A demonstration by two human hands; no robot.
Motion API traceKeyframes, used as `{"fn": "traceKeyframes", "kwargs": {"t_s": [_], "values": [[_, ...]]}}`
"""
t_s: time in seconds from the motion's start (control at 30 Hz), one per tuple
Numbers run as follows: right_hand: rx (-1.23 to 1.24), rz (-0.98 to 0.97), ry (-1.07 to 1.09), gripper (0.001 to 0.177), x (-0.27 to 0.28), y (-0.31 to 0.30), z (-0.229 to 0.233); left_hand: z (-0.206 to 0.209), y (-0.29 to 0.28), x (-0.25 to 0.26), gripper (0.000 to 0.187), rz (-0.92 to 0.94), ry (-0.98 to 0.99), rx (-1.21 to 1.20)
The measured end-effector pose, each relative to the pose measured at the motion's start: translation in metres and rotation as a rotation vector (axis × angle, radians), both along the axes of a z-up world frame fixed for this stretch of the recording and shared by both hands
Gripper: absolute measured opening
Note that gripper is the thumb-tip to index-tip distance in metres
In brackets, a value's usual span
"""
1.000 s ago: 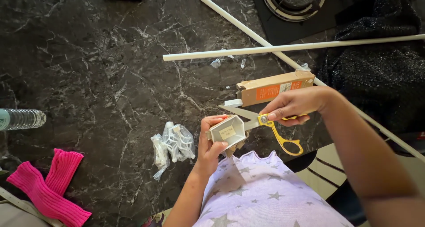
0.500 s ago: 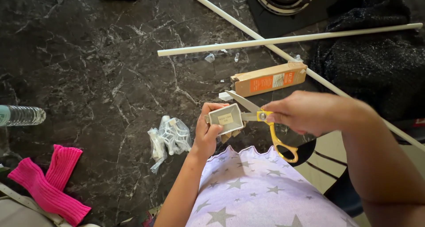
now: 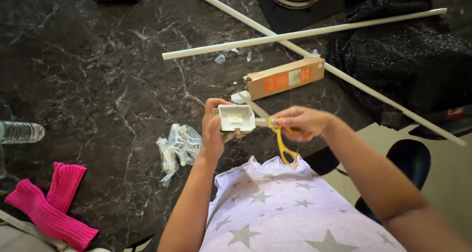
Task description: The person uses scissors to cut open a small cardboard box, removes a plastic-wrapped item, and places the packaging aside. They then open a second similar box and remove its contents in the same way.
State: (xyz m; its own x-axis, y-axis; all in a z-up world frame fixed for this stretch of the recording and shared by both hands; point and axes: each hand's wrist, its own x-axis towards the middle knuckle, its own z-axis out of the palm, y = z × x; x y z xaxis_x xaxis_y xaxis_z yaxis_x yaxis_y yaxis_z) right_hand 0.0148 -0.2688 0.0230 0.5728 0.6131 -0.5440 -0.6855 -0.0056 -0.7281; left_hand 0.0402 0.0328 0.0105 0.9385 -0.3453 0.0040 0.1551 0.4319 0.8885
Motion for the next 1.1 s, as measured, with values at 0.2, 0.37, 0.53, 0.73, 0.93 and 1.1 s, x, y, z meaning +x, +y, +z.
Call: {"fn": "traceKeyframes", "kwargs": {"t_s": [0.2, 0.37, 0.53, 0.73, 0.93, 1.1], "values": [[0.327, -0.049, 0.151, 0.043, -0.031, 0.014, -0.044, -0.023, 0.002, -0.021, 0.080, 0.212, -0.109, -0.050], [0.707, -0.070, 0.278, 0.049, -0.043, 0.034, -0.095, -0.043, 0.000, -0.011, 0.075, 0.286, 0.016, -0.181], [0.978, -0.188, 0.522, 0.051, -0.054, 0.082, -0.111, -0.046, -0.004, -0.008, 0.072, 0.422, 0.032, -0.201], [0.110, -0.061, 0.098, 0.050, -0.032, 0.042, -0.042, -0.053, 0.010, 0.006, 0.071, 0.401, -0.020, -0.153], [-0.340, -0.120, -0.160, 0.043, -0.039, -0.024, -0.013, -0.055, 0.027, 0.033, 0.066, 0.603, 0.032, -0.175], [-1.198, -0.166, -1.344, 0.043, -0.074, 0.013, -0.084, -0.050, 0.027, 0.031, 0.066, 0.621, 0.036, -0.123]]}}
